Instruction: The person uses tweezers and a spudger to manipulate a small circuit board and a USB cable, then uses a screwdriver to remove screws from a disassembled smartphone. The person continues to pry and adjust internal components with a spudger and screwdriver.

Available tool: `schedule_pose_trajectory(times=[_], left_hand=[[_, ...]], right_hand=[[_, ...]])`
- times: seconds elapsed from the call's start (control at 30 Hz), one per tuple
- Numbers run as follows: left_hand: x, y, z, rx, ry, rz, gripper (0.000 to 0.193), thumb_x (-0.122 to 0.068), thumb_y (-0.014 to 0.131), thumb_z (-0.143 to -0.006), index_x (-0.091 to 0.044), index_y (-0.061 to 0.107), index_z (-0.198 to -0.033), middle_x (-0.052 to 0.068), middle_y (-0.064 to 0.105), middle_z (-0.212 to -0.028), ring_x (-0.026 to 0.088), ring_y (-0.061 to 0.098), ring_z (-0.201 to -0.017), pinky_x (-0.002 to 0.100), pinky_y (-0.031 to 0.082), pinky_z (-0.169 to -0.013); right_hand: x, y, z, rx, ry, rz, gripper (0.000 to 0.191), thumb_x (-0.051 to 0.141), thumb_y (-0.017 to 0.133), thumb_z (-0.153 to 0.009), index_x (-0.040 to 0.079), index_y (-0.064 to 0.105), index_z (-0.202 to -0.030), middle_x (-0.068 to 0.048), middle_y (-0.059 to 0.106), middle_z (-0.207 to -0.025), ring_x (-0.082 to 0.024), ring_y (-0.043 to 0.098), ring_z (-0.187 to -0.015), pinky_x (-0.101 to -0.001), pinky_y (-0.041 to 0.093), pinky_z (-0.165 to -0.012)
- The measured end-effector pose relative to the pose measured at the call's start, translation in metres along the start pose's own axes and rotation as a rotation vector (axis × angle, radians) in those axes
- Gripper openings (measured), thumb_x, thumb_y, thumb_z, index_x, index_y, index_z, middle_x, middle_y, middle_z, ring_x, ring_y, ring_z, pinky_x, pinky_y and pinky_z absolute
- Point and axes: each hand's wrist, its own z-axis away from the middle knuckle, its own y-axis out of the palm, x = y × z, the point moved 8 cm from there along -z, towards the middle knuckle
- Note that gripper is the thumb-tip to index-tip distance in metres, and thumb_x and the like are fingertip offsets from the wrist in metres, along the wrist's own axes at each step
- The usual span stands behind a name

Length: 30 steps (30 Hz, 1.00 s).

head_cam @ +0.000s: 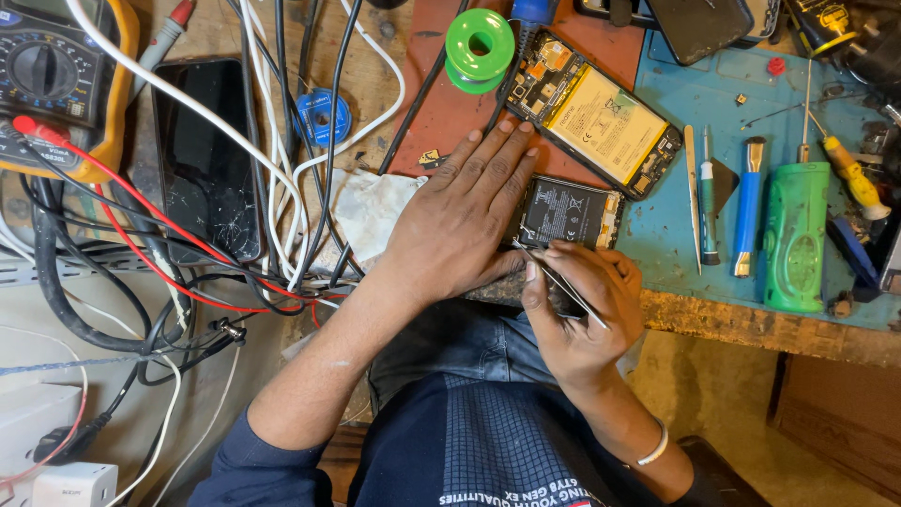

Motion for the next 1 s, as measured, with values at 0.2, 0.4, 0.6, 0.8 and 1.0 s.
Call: schedule_pose_trajectory(times=[0.2, 0.4, 0.6, 0.8, 1.0], left_hand=[[0.0, 0.0, -0.001, -0.003, -0.003, 0.023, 0.098, -0.054, 0.068, -0.085, 0.01, 0.037, -0.153, 0.026, 0.034, -0.162, 0.038, 0.027, -0.154, 0.049, 0.019, -0.128], [0.0, 0.002, -0.002, 0.008, 0.0, 0.005, 0.099, -0.053, 0.069, -0.083, 0.009, 0.038, -0.153, 0.025, 0.034, -0.162, 0.037, 0.027, -0.154, 0.049, 0.019, -0.128], [0.001, 0.002, 0.0, -0.006, -0.004, 0.009, 0.098, -0.052, 0.07, -0.083, 0.009, 0.038, -0.153, 0.025, 0.035, -0.162, 0.037, 0.028, -0.155, 0.049, 0.02, -0.129], [0.0, -0.001, -0.001, -0.014, -0.004, 0.024, 0.097, -0.052, 0.071, -0.083, 0.009, 0.039, -0.152, 0.026, 0.036, -0.161, 0.038, 0.029, -0.154, 0.049, 0.019, -0.129], [0.0, 0.002, -0.001, 0.012, -0.011, -0.011, 0.1, -0.05, 0.072, -0.08, 0.009, 0.038, -0.153, 0.025, 0.035, -0.162, 0.037, 0.028, -0.154, 0.048, 0.019, -0.129]], right_hand=[[0.003, -0.003, -0.007, -0.032, 0.027, -0.019, 0.029, 0.0, 0.082, -0.09, 0.005, 0.067, -0.115, -0.011, 0.073, -0.109, -0.028, 0.069, -0.101, -0.0347, 0.053, -0.091], [0.007, -0.001, -0.01, 0.024, -0.059, 0.025, 0.028, 0.0, 0.081, -0.09, 0.004, 0.066, -0.114, -0.01, 0.073, -0.107, -0.028, 0.072, -0.099, -0.0445, 0.053, -0.103], [0.008, 0.0, -0.014, 0.096, -0.049, 0.045, 0.031, 0.002, 0.082, -0.088, 0.003, 0.067, -0.115, -0.009, 0.073, -0.104, -0.026, 0.072, -0.095, -0.0466, 0.053, -0.104], [0.017, 0.0, -0.012, 0.05, -0.106, 0.118, 0.028, 0.003, 0.083, -0.09, 0.005, 0.069, -0.114, -0.009, 0.075, -0.103, -0.024, 0.073, -0.094, -0.0424, 0.052, -0.096], [0.014, 0.0, 0.003, -0.018, -0.155, 0.147, 0.025, 0.004, 0.084, -0.089, 0.003, 0.073, -0.111, -0.012, 0.072, -0.104, -0.03, 0.07, -0.096, -0.0406, 0.052, -0.092]])
